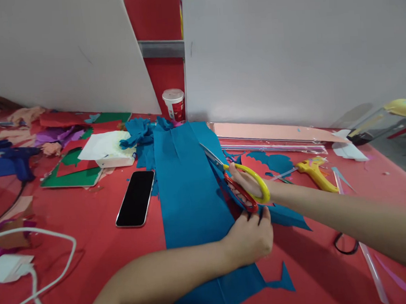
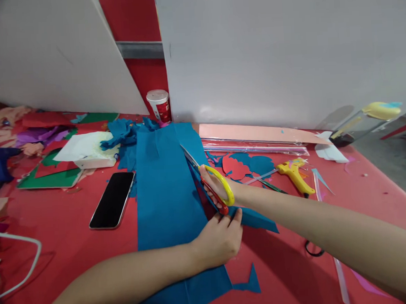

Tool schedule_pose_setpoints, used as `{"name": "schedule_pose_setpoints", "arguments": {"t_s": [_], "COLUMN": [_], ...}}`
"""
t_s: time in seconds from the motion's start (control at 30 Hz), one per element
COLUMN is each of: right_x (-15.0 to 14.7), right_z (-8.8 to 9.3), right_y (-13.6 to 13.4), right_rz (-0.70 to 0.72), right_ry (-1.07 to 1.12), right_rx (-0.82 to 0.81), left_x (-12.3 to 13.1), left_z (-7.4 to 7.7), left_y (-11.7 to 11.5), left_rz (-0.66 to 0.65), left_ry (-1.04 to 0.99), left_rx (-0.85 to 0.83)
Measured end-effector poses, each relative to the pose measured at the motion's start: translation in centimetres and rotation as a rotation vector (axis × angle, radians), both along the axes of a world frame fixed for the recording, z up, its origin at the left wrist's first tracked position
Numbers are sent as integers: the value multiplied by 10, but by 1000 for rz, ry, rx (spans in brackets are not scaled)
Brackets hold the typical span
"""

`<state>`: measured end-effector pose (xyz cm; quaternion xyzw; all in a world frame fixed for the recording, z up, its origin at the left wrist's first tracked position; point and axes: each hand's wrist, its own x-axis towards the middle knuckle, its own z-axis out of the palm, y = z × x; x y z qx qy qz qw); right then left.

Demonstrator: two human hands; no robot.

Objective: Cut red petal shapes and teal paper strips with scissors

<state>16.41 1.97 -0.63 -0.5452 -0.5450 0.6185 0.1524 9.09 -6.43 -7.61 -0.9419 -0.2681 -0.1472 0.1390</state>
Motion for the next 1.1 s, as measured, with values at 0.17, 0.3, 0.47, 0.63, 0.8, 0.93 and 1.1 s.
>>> {"name": "schedule_pose_setpoints", "arguments": {"t_s": [0.17, 0.3, 0.47, 0.63, 0.8, 0.93, 1.1], "right_x": [-6, -10, -12, -13, -13, -12, -7], "right_z": [-1, 0, 0, -1, -1, 3, 9], "right_y": [-4, -6, -8, -7, -5, -4, 0], "right_rz": [-73, -92, -129, -127, -125, -109, -116], "right_ry": [-8, 27, 37, 46, 4, -38, -109], "right_rx": [-97, -140, -134, -153, -148, -140, -122], "left_x": [0, 0, 1, 1, 1, 1, 2], "left_z": [1, 3, 0, -2, -1, -4, -4], "left_y": [-1, -1, -1, -1, -1, -1, -1], "left_rz": [-6, -2, -8, -9, -13, -16, -10], "left_ry": [1, -2, -6, -3, -3, 21, -17], "left_rx": [-20, -29, -17, -20, -28, -5, 5]}}
